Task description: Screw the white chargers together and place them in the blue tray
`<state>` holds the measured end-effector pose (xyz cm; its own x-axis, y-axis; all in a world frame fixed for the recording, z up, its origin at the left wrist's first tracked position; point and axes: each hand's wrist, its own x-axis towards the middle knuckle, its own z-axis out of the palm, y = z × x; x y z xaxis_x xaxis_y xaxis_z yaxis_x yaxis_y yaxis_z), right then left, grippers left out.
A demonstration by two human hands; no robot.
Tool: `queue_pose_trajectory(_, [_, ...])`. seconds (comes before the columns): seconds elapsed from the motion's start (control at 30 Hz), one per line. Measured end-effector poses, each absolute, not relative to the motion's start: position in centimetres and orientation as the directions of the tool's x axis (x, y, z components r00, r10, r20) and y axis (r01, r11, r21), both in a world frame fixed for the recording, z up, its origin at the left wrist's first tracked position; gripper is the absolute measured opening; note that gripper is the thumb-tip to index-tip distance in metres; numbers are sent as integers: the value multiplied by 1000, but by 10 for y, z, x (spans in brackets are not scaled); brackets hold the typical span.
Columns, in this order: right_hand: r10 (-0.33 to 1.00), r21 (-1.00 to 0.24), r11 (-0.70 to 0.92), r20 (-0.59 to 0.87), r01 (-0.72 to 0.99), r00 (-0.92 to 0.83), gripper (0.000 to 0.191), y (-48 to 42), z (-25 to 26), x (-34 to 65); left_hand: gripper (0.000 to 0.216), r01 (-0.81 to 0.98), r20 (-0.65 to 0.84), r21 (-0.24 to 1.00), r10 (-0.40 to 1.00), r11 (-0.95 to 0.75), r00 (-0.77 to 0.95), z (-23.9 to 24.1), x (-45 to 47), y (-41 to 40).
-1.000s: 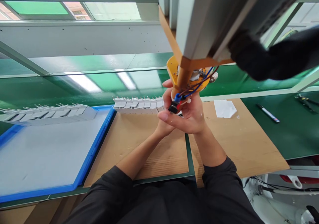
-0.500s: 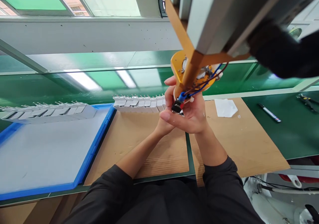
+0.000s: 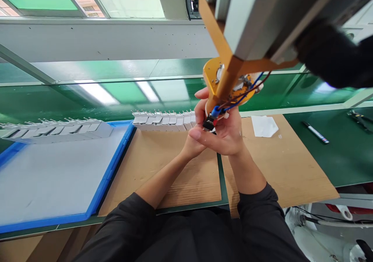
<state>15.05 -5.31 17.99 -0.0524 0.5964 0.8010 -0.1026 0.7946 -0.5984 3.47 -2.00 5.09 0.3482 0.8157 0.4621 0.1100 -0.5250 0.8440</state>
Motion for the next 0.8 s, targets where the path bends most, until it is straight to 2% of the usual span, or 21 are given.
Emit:
queue_pose_trajectory(0.17, [674, -680, 733, 731, -34, -104, 62, -52, 173, 155, 49, 88, 478, 839, 803, -538, 356, 51, 35, -19])
queue_pose_trajectory(0.33, [717, -724, 686, 690, -71, -103, 62, -50, 169, 157, 53, 99, 504, 820, 793, -564, 341, 52, 35, -19])
queue_pose_trajectory(0.6, [537, -542, 825, 840, -162, -74, 48, -50, 178, 151, 47, 50, 551, 803, 771, -594, 318, 47, 36, -19])
queue_pose_trajectory(0.8, [489, -492, 842, 869, -220, -72, 45, -48, 180, 151, 48, 37, 550, 806, 770, -591, 323, 48, 37, -20])
